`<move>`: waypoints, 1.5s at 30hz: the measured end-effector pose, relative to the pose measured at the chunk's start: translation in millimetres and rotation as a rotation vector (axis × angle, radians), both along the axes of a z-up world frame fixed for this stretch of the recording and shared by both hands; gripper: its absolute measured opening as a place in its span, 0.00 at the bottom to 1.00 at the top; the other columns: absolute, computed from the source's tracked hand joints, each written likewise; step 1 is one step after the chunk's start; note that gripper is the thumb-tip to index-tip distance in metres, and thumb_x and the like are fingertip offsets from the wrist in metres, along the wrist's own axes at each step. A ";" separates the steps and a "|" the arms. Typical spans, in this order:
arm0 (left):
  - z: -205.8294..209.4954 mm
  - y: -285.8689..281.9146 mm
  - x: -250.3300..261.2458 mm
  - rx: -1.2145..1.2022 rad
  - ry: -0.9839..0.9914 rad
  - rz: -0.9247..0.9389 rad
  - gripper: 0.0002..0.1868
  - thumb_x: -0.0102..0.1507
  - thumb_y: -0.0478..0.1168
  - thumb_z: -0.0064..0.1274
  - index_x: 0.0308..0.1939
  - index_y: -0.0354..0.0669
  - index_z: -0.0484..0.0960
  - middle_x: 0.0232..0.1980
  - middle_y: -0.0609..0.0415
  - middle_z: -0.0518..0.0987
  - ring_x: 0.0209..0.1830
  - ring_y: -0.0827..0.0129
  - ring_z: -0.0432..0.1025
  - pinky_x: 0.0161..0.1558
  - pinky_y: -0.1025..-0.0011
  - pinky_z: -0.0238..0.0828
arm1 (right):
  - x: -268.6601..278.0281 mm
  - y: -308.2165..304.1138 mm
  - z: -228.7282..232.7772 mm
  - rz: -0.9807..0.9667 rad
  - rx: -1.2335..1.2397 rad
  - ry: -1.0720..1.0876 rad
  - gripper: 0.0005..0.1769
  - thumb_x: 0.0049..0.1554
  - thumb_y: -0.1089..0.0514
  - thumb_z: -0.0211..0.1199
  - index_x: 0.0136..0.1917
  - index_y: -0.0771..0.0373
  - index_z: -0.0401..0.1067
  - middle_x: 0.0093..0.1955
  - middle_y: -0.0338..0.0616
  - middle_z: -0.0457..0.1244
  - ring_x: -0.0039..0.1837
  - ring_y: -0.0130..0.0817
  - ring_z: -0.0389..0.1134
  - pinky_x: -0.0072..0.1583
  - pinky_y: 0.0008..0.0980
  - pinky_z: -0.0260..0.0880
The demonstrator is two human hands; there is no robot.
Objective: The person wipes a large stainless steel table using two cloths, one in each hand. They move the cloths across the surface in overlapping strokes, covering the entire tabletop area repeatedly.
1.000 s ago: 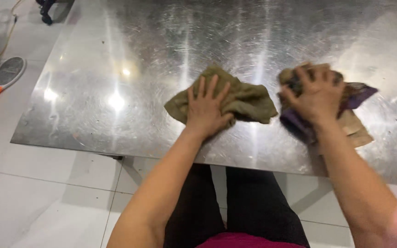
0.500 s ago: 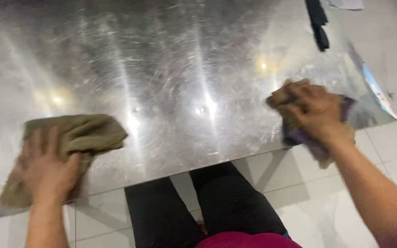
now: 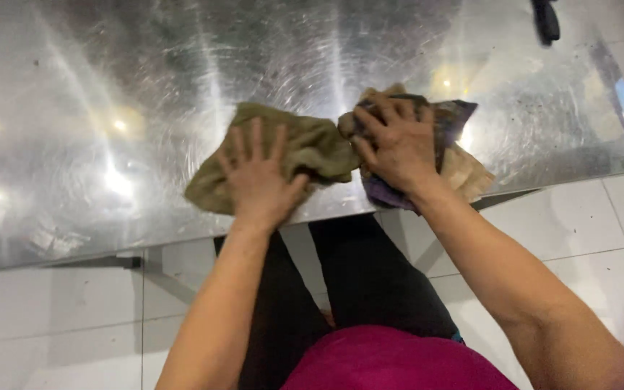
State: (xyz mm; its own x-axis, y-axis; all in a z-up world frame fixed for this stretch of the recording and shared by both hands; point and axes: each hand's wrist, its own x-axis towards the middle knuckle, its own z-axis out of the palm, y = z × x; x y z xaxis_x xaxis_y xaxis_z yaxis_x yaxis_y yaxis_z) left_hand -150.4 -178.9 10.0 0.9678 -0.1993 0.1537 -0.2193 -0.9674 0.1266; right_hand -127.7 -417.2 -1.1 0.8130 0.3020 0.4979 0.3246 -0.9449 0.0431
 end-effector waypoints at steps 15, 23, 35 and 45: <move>-35.1 203.8 -76.9 -0.015 -0.303 0.160 0.41 0.53 0.51 0.55 0.70 0.42 0.70 0.75 0.43 0.61 0.74 0.40 0.49 0.66 0.36 0.34 | -94.6 -209.1 -35.2 -0.153 -0.319 -0.268 0.29 0.54 0.46 0.66 0.66 0.57 0.78 0.63 0.54 0.67 0.60 0.55 0.67 0.59 0.49 0.61; -30.9 58.8 -65.7 -0.073 -0.474 -0.277 0.31 0.54 0.49 0.52 0.63 0.57 0.73 0.68 0.55 0.68 0.67 0.48 0.63 0.65 0.45 0.53 | -89.1 -7.8 -33.0 -0.031 -0.117 -0.017 0.39 0.53 0.30 0.49 0.68 0.56 0.65 0.69 0.47 0.57 0.68 0.48 0.58 0.63 0.52 0.54; -39.3 178.8 -79.8 0.165 -0.406 -0.140 0.38 0.54 0.33 0.47 0.71 0.55 0.64 0.73 0.52 0.64 0.68 0.52 0.65 0.62 0.51 0.59 | -84.4 -185.1 -59.5 0.184 -0.219 -0.057 0.30 0.57 0.46 0.53 0.69 0.61 0.63 0.70 0.54 0.55 0.70 0.51 0.57 0.71 0.49 0.55; -12.7 205.9 -31.5 0.081 0.089 0.352 0.44 0.51 0.52 0.45 0.73 0.62 0.51 0.77 0.45 0.46 0.71 0.36 0.42 0.65 0.40 0.35 | -53.0 -160.6 -19.8 -0.353 -0.314 -0.175 0.25 0.56 0.36 0.59 0.63 0.44 0.75 0.66 0.42 0.65 0.70 0.48 0.59 0.49 0.46 0.60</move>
